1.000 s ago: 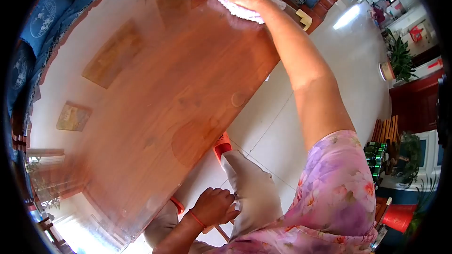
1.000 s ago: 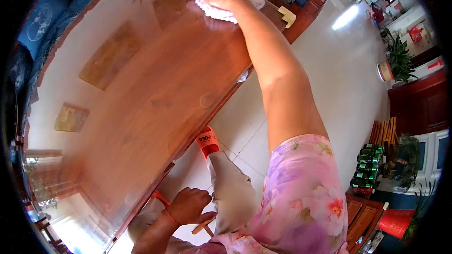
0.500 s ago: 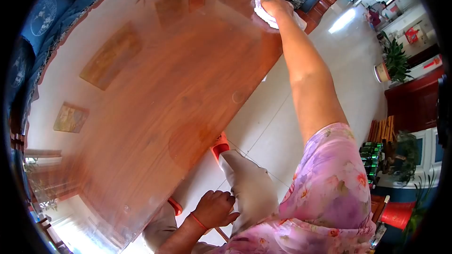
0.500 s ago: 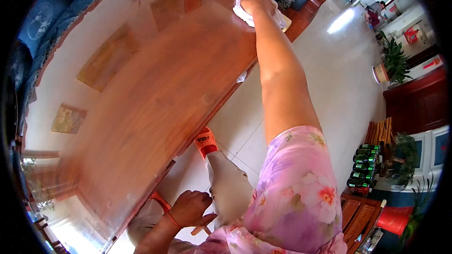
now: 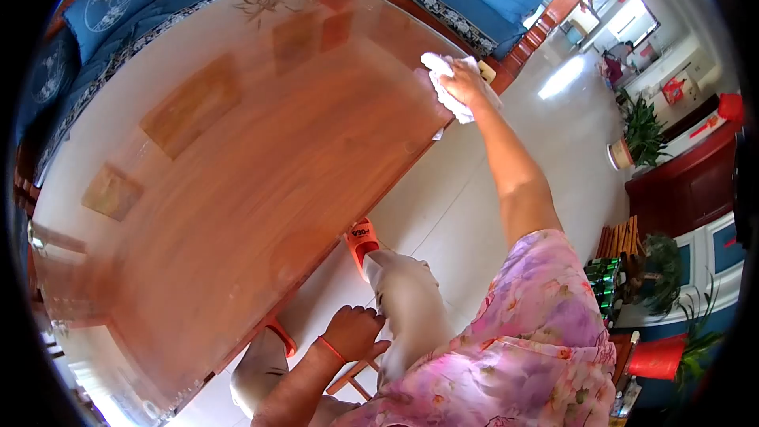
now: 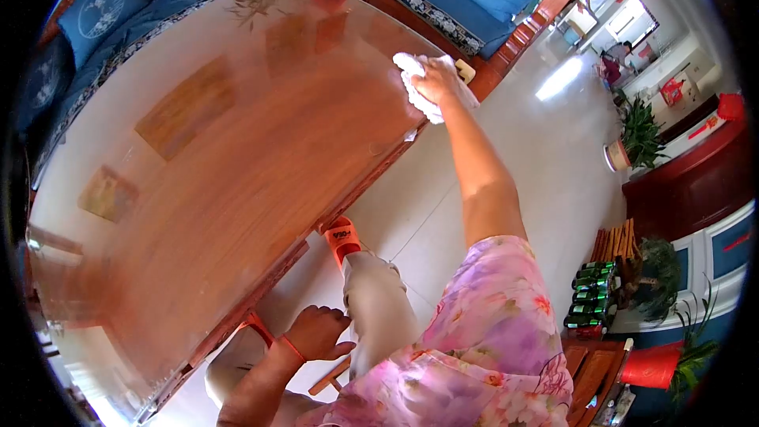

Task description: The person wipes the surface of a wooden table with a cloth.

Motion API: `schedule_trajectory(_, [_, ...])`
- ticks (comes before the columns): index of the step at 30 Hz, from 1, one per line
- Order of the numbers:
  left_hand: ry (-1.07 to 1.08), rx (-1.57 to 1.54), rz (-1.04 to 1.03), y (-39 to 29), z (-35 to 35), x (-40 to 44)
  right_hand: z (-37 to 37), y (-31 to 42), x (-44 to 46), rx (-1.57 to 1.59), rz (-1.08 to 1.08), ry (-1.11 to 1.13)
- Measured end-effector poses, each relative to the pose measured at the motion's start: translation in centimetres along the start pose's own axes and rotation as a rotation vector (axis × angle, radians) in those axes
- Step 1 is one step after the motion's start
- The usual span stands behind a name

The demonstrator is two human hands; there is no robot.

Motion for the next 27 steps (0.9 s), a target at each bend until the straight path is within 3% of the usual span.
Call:
schedule_trajectory(4, [-0.009,0.048,-0.031,-0.9,0.3,-1.8,1.4,4.8,-4.0,0.056,0.103,0.022])
schedule_trajectory(9, [-0.042,0.090,-0.044,-1.5,0.1,-3.8,2.1,10.6,-8.5,0.114,0.327,-0.134])
schedule_trajectory(17, [-0.098,0.103,-0.055,-2.2,0.3,-5.9,3.4,22.8,-15.2,0.120,0.468,0.021])
schedule_trajectory(20, [-0.099,0.101,-0.048,-2.4,0.7,-6.4,5.6,29.6,-19.0,0.097,0.602,0.027])
schedule_trajectory(27, [-0.148,0.079,-0.018,-1.4,0.7,-6.9,10.9,48.2,-29.4,0.315,1.155,-0.003])
Point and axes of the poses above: each hand's wrist, its own x-axis towards the middle knuckle, its own z-axis out of the back of the hand, y = z × x, the point moved 10 cm from there along x, towards the middle knuckle, and after that the axes turned 1 degree about -z, right-handed, at the moved point
